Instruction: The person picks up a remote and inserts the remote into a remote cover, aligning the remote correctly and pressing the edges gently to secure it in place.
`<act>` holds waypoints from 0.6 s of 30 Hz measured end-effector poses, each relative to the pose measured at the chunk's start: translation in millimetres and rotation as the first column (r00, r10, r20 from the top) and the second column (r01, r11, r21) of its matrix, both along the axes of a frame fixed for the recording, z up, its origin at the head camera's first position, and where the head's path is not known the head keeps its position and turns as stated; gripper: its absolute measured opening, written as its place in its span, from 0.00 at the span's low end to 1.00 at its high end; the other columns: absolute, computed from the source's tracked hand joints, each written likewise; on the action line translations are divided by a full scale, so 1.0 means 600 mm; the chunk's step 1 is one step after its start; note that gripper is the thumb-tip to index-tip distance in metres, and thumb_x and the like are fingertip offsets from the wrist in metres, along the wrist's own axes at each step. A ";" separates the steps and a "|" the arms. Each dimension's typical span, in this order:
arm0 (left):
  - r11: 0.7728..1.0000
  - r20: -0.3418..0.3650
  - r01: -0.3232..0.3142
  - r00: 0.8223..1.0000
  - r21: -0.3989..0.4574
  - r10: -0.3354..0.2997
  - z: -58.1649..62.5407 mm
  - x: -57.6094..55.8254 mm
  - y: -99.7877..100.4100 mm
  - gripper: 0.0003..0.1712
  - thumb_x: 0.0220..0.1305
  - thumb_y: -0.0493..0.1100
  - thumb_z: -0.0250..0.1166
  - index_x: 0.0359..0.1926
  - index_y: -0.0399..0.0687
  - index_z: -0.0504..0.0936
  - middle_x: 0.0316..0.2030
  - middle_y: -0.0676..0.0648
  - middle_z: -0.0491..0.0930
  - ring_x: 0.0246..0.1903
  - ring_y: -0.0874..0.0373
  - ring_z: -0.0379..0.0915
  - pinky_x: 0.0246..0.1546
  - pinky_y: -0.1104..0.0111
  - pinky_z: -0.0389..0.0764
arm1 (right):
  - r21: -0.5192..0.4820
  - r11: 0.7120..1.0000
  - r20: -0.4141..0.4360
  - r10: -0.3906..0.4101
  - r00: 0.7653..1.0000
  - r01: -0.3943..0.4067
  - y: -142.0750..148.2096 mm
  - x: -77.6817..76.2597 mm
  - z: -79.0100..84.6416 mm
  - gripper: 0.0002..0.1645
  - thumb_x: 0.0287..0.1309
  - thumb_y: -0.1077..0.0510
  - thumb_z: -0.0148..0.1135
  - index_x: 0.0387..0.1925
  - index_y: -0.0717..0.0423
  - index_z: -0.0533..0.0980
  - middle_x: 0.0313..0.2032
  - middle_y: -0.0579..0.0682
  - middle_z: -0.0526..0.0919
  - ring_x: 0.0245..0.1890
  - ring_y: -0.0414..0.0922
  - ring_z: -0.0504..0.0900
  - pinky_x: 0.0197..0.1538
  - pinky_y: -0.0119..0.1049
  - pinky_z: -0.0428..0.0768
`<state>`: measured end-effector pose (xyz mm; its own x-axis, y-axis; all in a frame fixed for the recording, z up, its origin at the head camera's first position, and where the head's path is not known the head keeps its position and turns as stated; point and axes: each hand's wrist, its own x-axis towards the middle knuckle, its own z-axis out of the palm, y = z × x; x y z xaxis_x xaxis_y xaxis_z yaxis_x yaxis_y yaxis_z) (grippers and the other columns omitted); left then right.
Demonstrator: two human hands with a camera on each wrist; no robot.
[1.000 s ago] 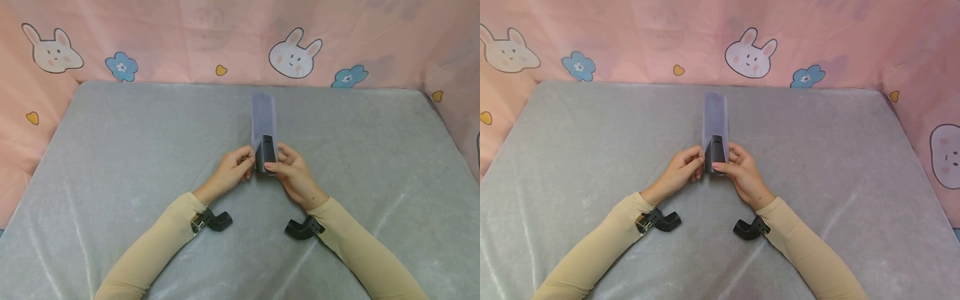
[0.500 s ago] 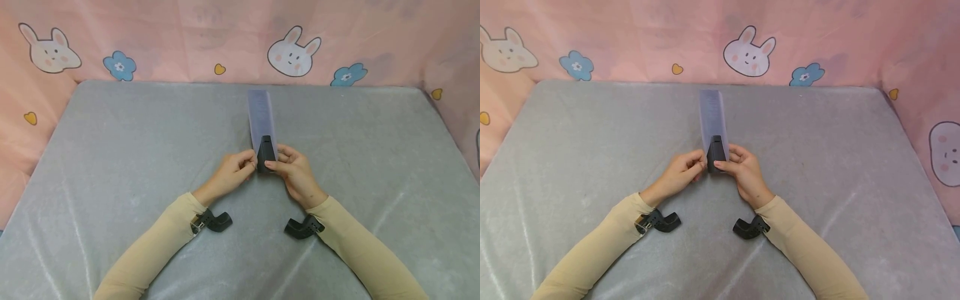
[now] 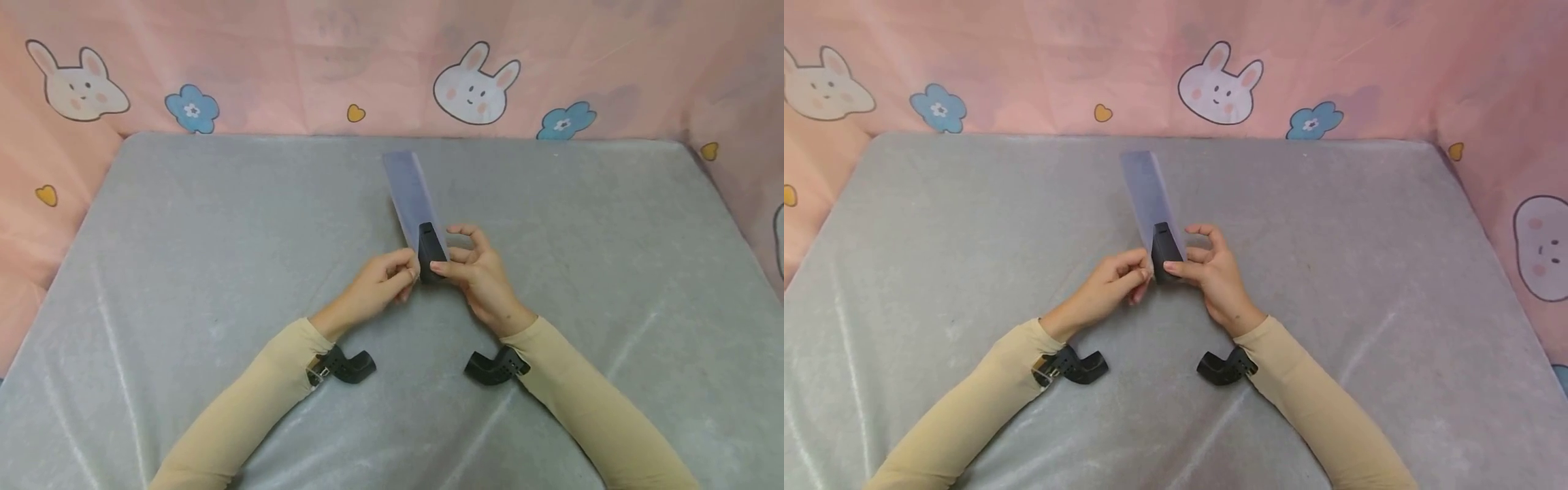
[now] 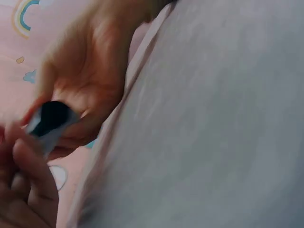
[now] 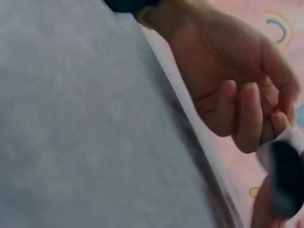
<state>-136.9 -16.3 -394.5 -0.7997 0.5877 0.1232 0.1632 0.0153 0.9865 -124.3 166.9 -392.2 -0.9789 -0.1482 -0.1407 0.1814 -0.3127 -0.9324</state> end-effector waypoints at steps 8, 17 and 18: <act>0.970 0.247 -0.198 0.956 0.139 0.159 -0.006 -0.004 0.003 0.10 0.63 0.31 0.46 0.25 0.37 0.67 0.13 0.49 0.67 0.15 0.61 0.64 0.17 0.74 0.68 | -0.004 0.993 -0.102 0.119 0.988 -0.120 -0.002 0.000 -0.006 0.28 0.58 0.72 0.58 0.57 0.49 0.68 0.44 0.54 0.79 0.42 0.45 0.80 0.46 0.33 0.78; 0.959 0.277 -0.267 0.933 0.096 0.231 -0.011 -0.011 0.000 0.12 0.62 0.31 0.47 0.21 0.39 0.66 0.11 0.51 0.65 0.14 0.61 0.64 0.16 0.74 0.67 | -0.021 0.988 -0.072 0.153 0.986 -0.155 -0.002 0.001 -0.008 0.27 0.56 0.76 0.57 0.56 0.55 0.75 0.64 0.60 0.63 0.54 0.46 0.75 0.51 0.36 0.78; 0.960 0.277 -0.266 0.932 0.089 0.232 -0.010 -0.011 -0.001 0.12 0.62 0.30 0.47 0.21 0.39 0.67 0.11 0.50 0.65 0.13 0.61 0.65 0.16 0.74 0.67 | -0.027 0.988 -0.067 0.150 0.986 -0.152 -0.002 0.001 -0.007 0.27 0.56 0.75 0.57 0.57 0.57 0.74 0.64 0.60 0.64 0.52 0.45 0.75 0.51 0.37 0.78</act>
